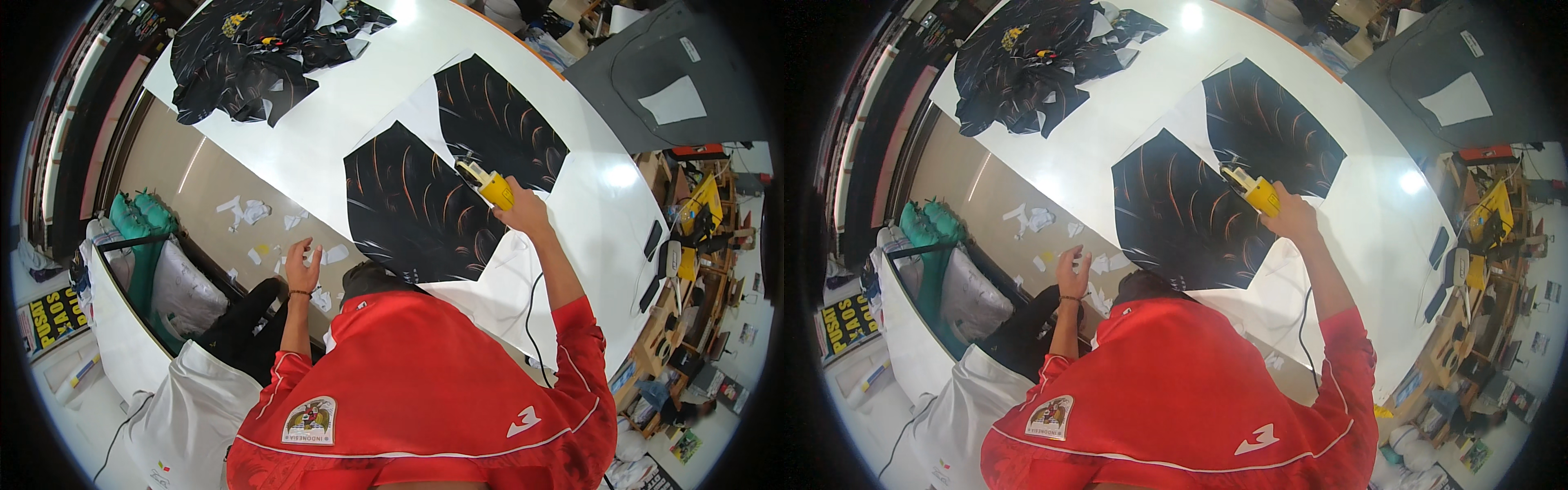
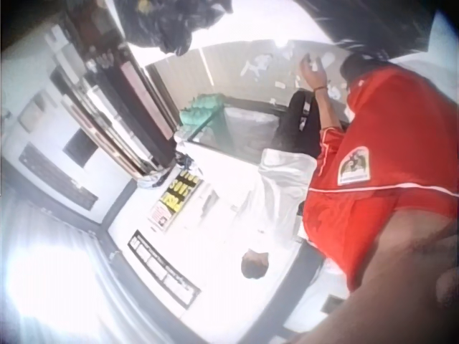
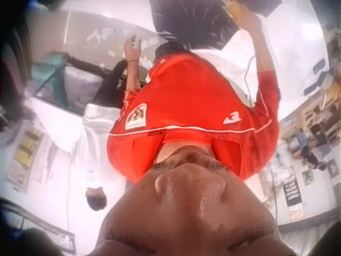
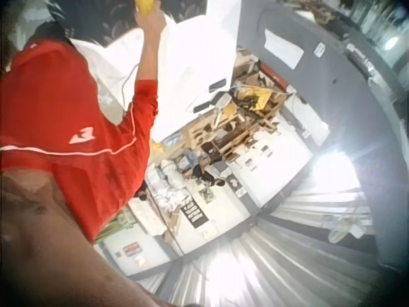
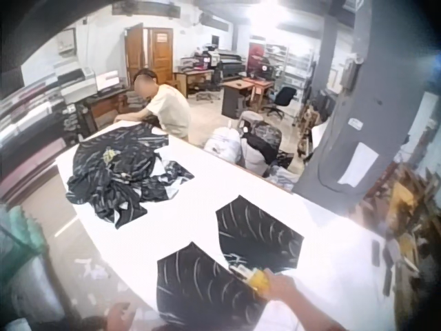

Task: The person uses a yellow electric fabric cutter to cut patterned black fabric laid on a white table. They guide the cutter along the fabric edges, repositioning pieces as needed, and remove cut sections while continuing the cutting process.

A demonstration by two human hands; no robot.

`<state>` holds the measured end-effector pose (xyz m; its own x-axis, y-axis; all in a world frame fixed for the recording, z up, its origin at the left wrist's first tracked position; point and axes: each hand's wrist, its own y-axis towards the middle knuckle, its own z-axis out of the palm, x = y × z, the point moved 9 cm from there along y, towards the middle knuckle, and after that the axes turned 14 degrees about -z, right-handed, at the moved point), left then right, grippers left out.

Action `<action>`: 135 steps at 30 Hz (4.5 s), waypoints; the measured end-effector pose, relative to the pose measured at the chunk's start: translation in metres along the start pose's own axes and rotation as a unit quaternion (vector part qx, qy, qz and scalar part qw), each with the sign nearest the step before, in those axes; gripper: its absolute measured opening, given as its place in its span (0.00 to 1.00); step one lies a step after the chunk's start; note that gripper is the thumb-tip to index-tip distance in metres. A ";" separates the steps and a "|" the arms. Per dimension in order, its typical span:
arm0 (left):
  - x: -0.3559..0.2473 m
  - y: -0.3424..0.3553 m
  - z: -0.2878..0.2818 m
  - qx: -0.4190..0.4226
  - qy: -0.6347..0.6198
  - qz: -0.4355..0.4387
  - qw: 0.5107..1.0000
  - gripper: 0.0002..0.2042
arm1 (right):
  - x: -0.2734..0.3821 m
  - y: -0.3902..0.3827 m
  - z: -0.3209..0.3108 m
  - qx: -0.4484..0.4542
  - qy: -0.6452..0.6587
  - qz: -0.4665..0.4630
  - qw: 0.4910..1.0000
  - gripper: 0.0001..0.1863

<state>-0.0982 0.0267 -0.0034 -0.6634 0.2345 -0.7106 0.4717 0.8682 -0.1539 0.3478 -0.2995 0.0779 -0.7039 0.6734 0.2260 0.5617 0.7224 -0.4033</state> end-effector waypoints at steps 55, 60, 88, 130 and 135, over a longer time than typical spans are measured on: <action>-0.347 0.117 0.292 0.166 0.266 0.251 0.916 0.43 | -0.117 -0.308 0.084 -0.350 0.349 0.331 0.804 0.22; -0.371 -0.028 0.316 0.402 0.025 0.552 0.730 0.36 | -0.052 -0.322 0.130 -0.414 0.479 0.286 0.719 0.19; -0.142 0.098 0.103 0.167 0.234 0.275 0.917 0.55 | 0.020 -0.190 0.099 -0.131 0.187 0.267 0.936 0.34; -0.144 0.095 0.103 0.118 0.255 0.265 0.922 0.54 | 0.005 -0.113 0.068 -0.093 0.178 0.253 0.946 0.39; -0.145 0.094 0.102 0.117 0.257 0.261 0.923 0.53 | 0.007 -0.087 0.053 -0.092 0.167 0.255 0.948 0.39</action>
<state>0.1019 0.0299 0.0153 -0.4690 0.8232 -0.3200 0.8782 0.4733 -0.0697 0.2709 -0.3658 0.0680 -0.1608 0.9326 0.3230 0.8803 0.2835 -0.3804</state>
